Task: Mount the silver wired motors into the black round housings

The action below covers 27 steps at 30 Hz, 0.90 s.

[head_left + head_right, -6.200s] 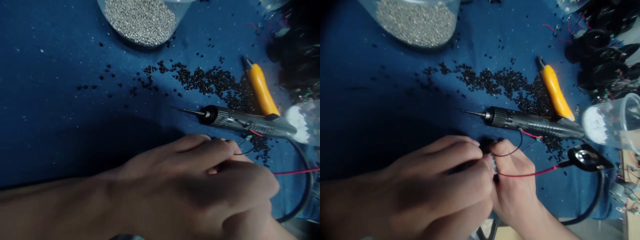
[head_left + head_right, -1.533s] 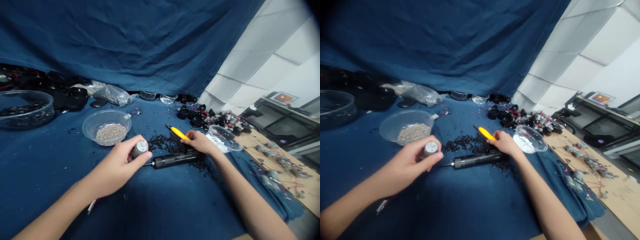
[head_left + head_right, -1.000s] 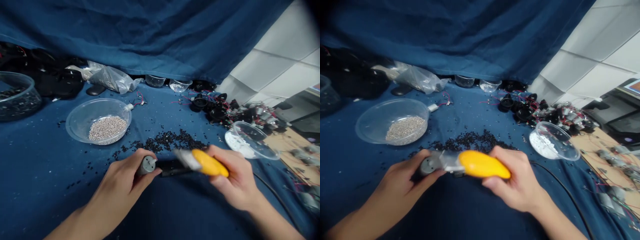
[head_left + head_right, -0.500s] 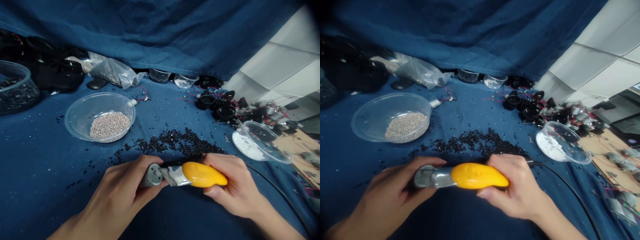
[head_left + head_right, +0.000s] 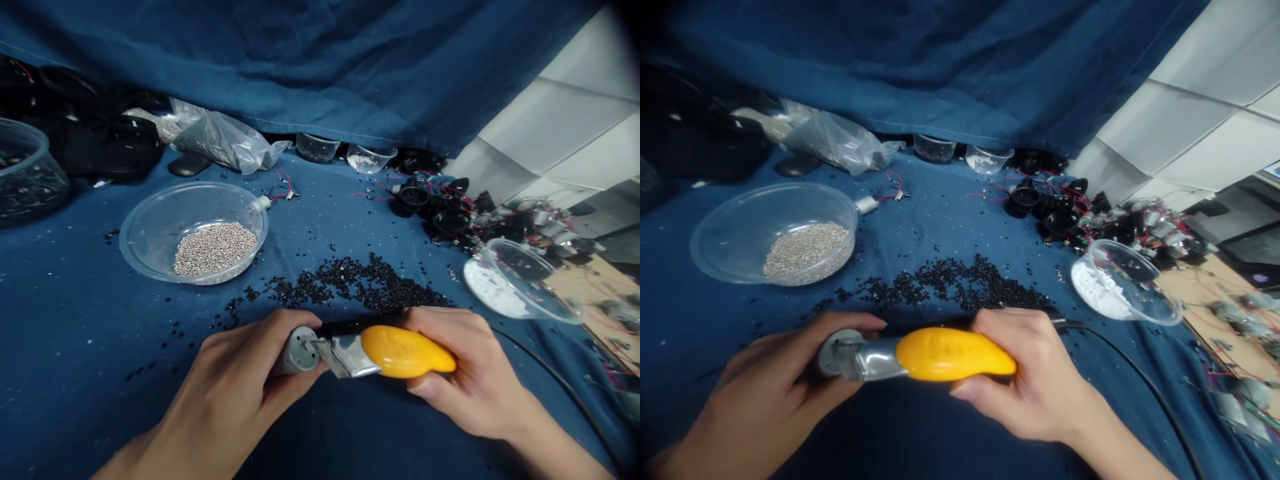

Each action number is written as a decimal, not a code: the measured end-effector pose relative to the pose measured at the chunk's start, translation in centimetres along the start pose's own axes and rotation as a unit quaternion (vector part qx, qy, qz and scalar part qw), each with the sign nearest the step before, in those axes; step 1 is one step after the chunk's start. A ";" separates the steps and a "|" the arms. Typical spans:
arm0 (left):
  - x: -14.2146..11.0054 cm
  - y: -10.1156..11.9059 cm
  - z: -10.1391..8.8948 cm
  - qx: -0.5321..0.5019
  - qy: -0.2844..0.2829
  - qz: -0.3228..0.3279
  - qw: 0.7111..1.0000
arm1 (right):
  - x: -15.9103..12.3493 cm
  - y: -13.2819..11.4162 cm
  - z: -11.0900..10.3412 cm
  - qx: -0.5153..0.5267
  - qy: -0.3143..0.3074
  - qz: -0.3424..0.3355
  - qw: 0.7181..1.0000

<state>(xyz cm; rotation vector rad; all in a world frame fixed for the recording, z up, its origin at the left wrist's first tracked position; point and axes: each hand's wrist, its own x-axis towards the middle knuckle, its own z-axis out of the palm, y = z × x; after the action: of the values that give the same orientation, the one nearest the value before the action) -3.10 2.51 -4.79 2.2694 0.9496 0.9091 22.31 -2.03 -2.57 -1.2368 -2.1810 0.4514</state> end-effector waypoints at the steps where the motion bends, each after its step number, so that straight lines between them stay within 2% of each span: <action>1: 0.0 0.0 -0.1 0.005 0.001 0.001 1.000 | 0.0 0.0 0.0 0.002 0.000 -0.001 1.000; 13: -0.1 0.2 -0.3 -0.007 -0.008 -0.007 1.000 | -0.1 -0.1 -0.1 0.025 -0.012 0.007 1.000; 18: -0.1 0.6 -0.4 -0.021 -0.008 -0.039 0.999 | 0.0 -0.2 0.1 0.037 0.015 0.017 0.999; 23: 0.1 0.2 -0.5 -0.014 0.029 0.013 0.999 | 0.2 -0.5 0.4 0.028 0.025 0.020 0.999; 25: -0.1 0.2 -0.4 -0.011 0.052 0.008 0.999 | 0.1 -0.5 0.4 0.023 0.023 0.026 0.999; 27: -0.4 0.6 -0.2 -0.017 0.037 0.015 0.999 | 0.0 -0.4 0.4 -0.001 0.024 0.049 0.999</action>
<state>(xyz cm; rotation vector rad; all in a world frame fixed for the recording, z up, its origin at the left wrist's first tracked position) -3.16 1.90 -4.43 2.2407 0.9285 1.0204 21.77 -2.23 -2.60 -1.3457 -2.0875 0.4542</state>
